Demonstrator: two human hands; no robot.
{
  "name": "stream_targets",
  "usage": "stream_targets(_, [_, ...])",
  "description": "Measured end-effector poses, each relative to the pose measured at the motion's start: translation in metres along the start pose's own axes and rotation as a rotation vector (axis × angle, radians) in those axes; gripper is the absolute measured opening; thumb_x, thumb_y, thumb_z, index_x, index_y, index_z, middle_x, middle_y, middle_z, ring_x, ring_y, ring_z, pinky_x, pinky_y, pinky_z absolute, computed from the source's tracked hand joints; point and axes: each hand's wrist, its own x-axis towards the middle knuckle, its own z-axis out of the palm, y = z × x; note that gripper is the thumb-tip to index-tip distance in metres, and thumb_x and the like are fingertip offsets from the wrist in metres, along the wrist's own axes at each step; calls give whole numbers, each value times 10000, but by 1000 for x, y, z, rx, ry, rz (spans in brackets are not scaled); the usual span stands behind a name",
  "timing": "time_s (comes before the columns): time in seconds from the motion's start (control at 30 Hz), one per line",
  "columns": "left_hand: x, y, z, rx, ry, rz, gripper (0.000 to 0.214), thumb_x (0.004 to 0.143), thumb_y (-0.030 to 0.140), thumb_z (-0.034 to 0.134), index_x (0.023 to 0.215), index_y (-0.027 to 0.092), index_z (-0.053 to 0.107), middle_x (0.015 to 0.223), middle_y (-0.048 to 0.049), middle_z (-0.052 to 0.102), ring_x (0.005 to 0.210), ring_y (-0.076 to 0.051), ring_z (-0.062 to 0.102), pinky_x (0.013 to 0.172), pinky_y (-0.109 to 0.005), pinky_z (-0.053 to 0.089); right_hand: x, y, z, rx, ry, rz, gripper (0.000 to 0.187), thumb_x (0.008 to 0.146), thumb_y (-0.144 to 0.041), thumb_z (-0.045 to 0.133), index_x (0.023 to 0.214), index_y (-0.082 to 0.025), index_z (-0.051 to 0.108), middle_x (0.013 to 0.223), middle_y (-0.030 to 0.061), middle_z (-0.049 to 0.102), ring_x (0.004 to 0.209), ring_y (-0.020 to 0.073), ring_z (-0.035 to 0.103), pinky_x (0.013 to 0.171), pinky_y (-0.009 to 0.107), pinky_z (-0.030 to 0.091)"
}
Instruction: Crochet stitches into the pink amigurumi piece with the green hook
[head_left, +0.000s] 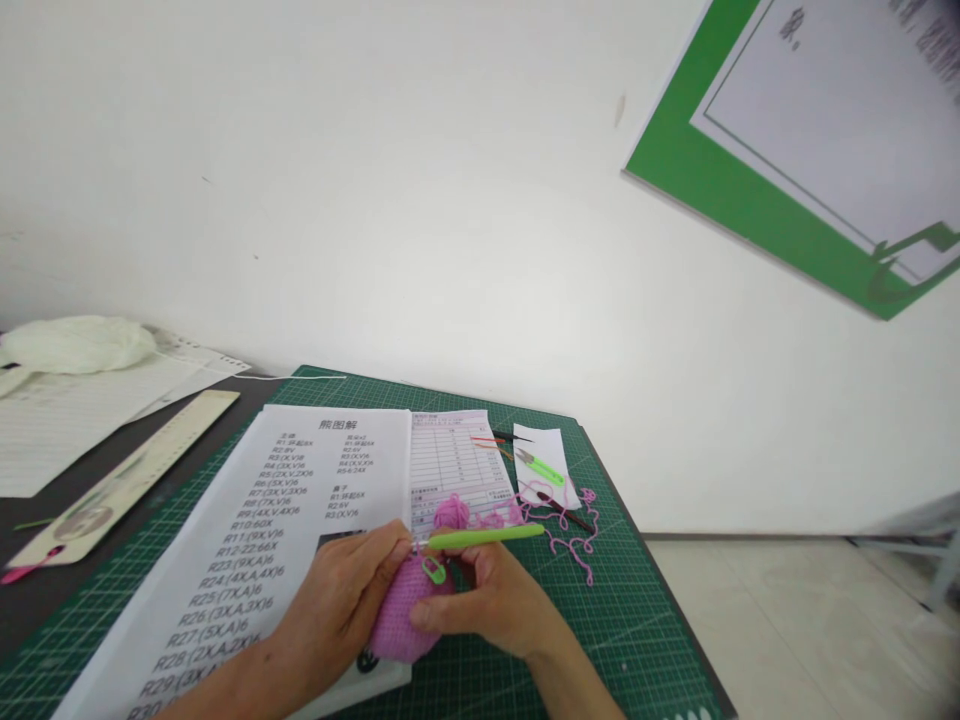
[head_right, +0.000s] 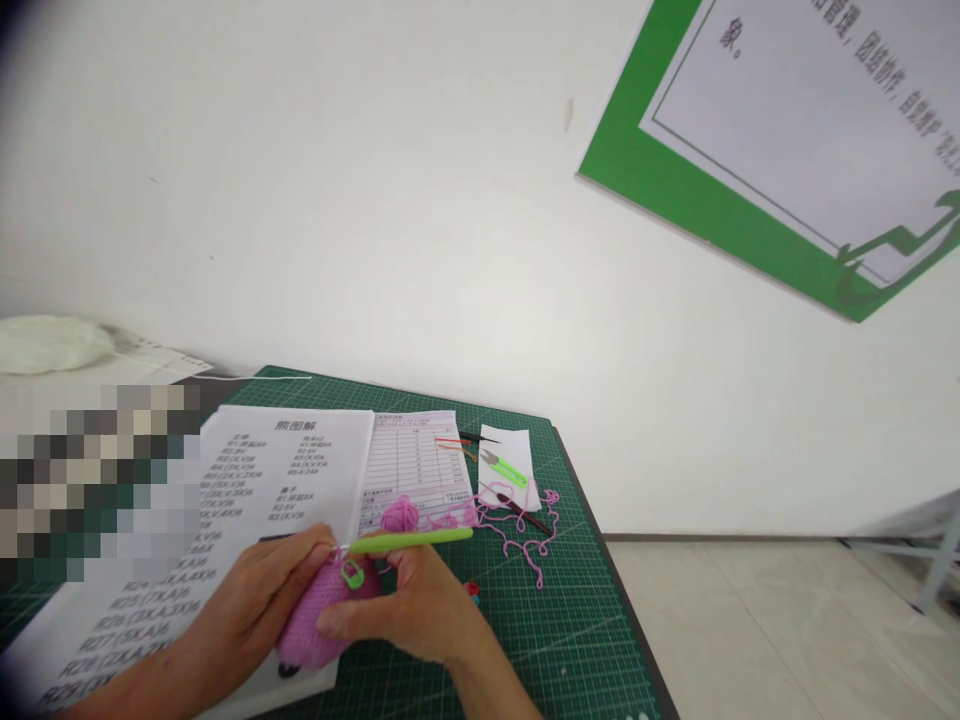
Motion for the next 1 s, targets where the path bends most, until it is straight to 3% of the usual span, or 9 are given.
stream_targets(0.23, [4, 4, -2, -54, -30, -114, 322, 985, 266, 381, 679, 232, 477, 553, 70, 537, 467, -125, 542, 480, -223, 406, 1, 3, 0, 54, 20, 65, 355, 600, -359, 847, 900, -205, 735, 818, -14, 644, 760, 152, 562, 838, 319, 455])
stream_targets(0.47, [8, 4, -2, -106, -29, -212, 352, 984, 343, 370, 667, 234, 476, 566, 59, 548, 502, -145, 549, 506, -244, 428, 4, -6, 2, 89, 33, 79, 282, 645, -421, 767, 801, -190, 716, 747, -12, 624, 713, 147, 520, 792, 304, 422])
stream_targets(0.63, [8, 7, -3, -141, -38, -255, 371, 980, 376, 367, 649, 235, 459, 551, 62, 524, 492, -143, 520, 497, -246, 410, 3, -3, -3, 99, 9, 117, 368, 557, -407, 828, 835, -192, 716, 758, -12, 632, 720, 153, 542, 791, 321, 440])
stream_targets(0.83, [8, 8, -3, -192, -33, -322, 361, 971, 384, 390, 654, 231, 471, 571, 57, 520, 530, -153, 528, 526, -252, 427, 3, -2, -7, 106, -73, 105, 462, 536, -406, 868, 928, -207, 728, 853, 12, 687, 839, 201, 612, 907, 389, 449])
stream_targets(1.0, [8, 5, 1, -260, -48, -363, 360, 962, 394, 407, 670, 222, 528, 616, 34, 590, 598, -175, 570, 581, -271, 476, 5, 1, -6, 201, -12, 166, 481, 459, -353, 907, 879, -197, 732, 791, -3, 689, 764, 172, 605, 847, 352, 465])
